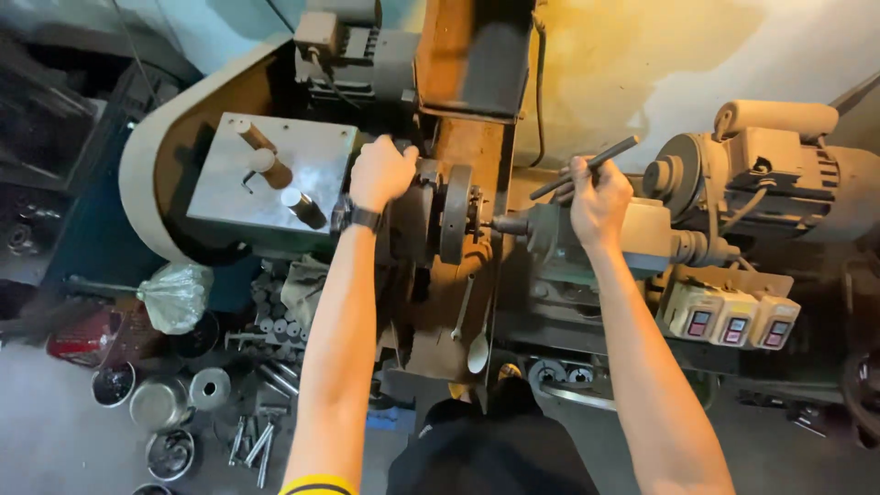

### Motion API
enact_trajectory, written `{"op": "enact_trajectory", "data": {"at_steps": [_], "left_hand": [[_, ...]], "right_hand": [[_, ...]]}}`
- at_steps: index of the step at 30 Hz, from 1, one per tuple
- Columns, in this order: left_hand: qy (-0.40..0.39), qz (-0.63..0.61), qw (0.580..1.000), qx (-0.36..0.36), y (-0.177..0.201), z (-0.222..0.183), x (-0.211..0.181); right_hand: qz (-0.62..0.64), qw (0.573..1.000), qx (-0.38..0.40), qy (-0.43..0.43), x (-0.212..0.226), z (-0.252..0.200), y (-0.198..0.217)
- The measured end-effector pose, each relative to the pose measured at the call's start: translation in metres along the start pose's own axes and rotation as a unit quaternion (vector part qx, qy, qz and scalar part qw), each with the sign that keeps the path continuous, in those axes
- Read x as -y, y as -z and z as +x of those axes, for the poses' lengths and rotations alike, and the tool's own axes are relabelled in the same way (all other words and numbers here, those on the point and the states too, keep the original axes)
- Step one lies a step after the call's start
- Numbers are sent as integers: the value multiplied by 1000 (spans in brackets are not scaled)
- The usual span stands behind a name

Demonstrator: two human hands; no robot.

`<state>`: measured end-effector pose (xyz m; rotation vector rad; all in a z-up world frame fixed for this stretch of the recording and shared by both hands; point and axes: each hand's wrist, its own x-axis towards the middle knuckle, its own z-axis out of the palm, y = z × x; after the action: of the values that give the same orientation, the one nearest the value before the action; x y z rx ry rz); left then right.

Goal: Operating a metal lathe to shape a cylindrical workpiece by adjusting the chuck and tool feed.

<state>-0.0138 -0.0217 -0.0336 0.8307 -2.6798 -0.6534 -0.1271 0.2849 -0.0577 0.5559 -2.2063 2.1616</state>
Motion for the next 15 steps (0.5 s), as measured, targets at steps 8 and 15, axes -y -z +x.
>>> {"op": "enact_trajectory", "data": {"at_steps": [8, 15], "left_hand": [[-7, -53, 990, -132, 2, -57, -2], [0, -289, 927, -240, -92, -194, 57]], "right_hand": [[-44, 999, -28, 12, 0, -2, -1], [-15, 1000, -22, -4, -1, -3, -3]]}}
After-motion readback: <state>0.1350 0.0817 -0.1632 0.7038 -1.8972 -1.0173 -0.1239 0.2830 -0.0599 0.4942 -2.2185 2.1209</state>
